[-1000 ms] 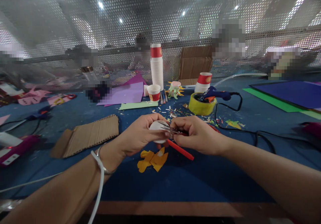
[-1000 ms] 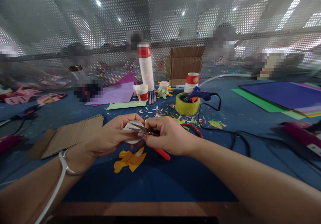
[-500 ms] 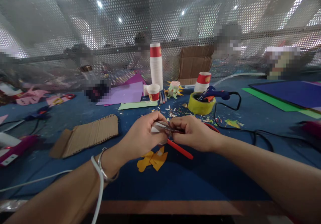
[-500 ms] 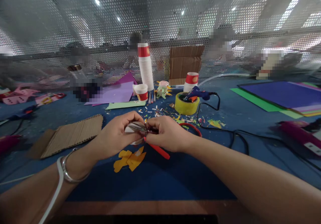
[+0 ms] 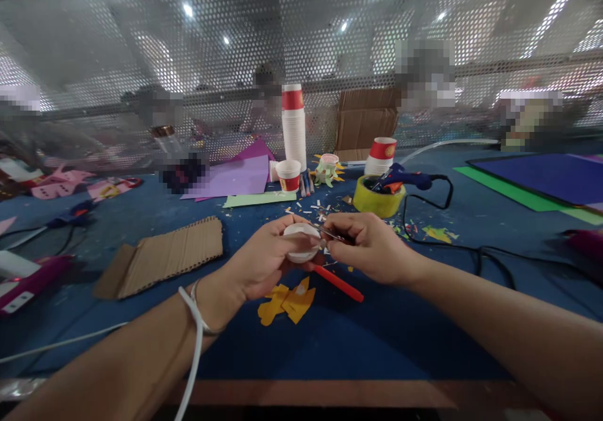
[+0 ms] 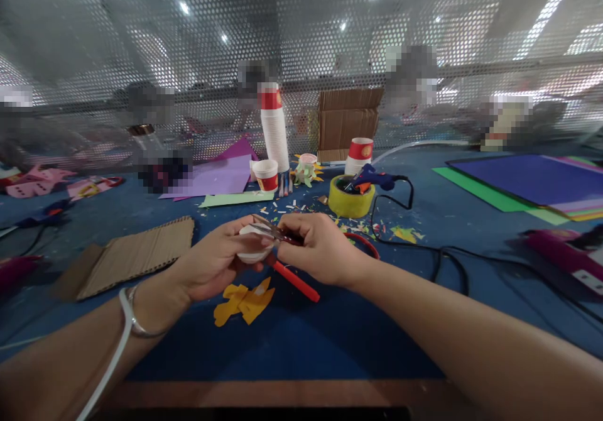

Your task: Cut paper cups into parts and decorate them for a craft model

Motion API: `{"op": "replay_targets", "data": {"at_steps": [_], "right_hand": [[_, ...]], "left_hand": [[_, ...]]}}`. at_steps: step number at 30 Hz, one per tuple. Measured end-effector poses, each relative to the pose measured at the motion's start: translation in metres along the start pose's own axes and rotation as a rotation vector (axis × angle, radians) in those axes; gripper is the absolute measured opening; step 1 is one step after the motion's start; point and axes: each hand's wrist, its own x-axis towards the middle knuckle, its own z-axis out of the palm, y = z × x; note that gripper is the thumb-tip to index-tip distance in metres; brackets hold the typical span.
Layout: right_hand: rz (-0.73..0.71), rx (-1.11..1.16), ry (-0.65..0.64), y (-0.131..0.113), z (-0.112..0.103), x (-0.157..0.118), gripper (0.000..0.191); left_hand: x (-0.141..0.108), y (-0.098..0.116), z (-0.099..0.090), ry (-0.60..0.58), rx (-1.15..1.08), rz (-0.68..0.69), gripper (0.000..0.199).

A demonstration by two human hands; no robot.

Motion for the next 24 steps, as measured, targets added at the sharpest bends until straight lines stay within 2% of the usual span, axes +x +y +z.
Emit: {"op": "replay_targets", "data": {"at_steps": [5,10,17,20,24], "right_hand": [[-0.1,-0.069,0.019,-0.001,0.001,-0.003,0.01],[-0.114,-0.106,-0.051,-0.004,0.001,-0.005,0.006],[-0.055,-0.134,-0.054,-0.001,0.003,-0.003,0.009],[-0.003,-0.092,-0.03,0.002,0.001,-0.002,0.01],[0.083,0.009,0.042,0.004,-0.003,0.0,0.026]], "left_hand": [[0.0,0.0,-0.004,-0.054,-0.031,-0.024,0.026],[-0.002,0.002,-0.008,-0.124,0.049,-0.055,0.023],[-0.002,-0.004,-0.004,-0.015,0.198,0.124,0.028],[0.0,-0.003,-0.005,-0.018,0.136,0.151,0.034],[0.003,0.001,-0.011,0.03,0.031,0.143,0.033]]}}
